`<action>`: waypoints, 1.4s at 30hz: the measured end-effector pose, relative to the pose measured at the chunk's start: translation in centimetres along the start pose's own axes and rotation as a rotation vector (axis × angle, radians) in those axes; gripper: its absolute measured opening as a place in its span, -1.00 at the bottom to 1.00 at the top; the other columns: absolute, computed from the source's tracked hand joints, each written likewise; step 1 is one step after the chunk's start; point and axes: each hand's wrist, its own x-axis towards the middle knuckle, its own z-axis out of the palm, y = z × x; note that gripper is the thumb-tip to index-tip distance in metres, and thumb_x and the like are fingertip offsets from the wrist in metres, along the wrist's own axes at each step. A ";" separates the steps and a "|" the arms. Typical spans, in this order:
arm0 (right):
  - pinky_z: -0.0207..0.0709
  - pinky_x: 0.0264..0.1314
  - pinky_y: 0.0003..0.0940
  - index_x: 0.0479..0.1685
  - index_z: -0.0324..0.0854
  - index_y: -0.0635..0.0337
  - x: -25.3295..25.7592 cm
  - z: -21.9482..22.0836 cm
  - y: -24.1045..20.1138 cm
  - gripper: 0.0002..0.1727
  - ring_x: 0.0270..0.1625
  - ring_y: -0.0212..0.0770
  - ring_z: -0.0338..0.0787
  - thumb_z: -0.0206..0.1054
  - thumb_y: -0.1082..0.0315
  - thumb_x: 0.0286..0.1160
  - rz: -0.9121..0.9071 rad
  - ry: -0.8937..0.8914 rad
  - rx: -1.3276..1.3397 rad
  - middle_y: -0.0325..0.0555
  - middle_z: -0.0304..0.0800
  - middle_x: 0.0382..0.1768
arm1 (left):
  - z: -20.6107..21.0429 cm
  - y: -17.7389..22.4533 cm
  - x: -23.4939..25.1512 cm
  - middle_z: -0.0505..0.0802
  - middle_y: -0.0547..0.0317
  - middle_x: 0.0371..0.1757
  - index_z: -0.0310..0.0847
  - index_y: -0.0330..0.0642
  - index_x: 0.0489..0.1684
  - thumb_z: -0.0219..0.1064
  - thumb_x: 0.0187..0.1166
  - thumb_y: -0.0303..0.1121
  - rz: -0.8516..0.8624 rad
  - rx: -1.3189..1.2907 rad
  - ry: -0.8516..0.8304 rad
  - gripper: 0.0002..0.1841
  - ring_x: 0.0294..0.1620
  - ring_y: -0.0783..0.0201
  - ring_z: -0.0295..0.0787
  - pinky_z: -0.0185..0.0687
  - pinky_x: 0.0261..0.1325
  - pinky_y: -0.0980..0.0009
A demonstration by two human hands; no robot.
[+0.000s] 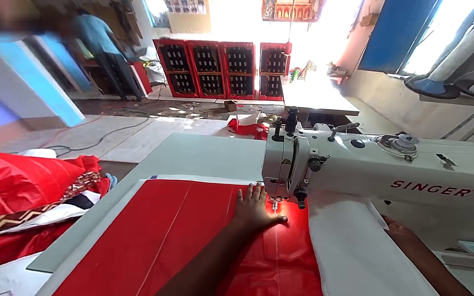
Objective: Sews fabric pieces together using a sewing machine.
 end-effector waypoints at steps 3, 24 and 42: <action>0.65 -0.33 -0.64 0.26 0.49 0.31 1.3 0.3 0.5 -0.75 -0.38 -0.55 0.76 0.19 0.50 0.69 -0.023 -0.002 0.006 -0.20 0.76 -0.29 | -0.5 -0.4 0.8 -0.01 -0.08 0.95 -0.03 -0.25 0.89 0.11 0.29 0.67 0.033 0.014 -0.006 0.30 0.96 -0.12 -0.30 -0.57 0.83 -0.33; 0.54 -0.34 -0.67 0.26 0.44 0.37 0.0 2.2 -2.0 -0.77 -0.42 -0.58 0.65 0.08 0.47 0.78 0.006 0.040 -0.012 -0.18 0.67 -0.31 | 1.0 1.1 -5.4 -0.19 -0.09 0.96 -0.32 -0.30 0.93 -0.09 0.32 0.71 0.023 0.032 -0.101 0.35 0.98 -0.04 -0.50 -0.60 0.88 -0.18; 0.38 0.00 -0.78 -0.03 0.55 0.70 5.1 3.0 -0.3 -0.78 -0.17 -0.61 0.59 0.08 0.62 0.69 -0.582 -0.012 -0.486 0.06 0.73 -0.17 | -0.2 -0.2 0.7 0.02 -0.11 0.94 -0.10 -0.32 0.90 0.05 0.31 0.68 0.059 0.040 0.013 0.32 0.96 -0.09 -0.26 -0.54 0.87 -0.24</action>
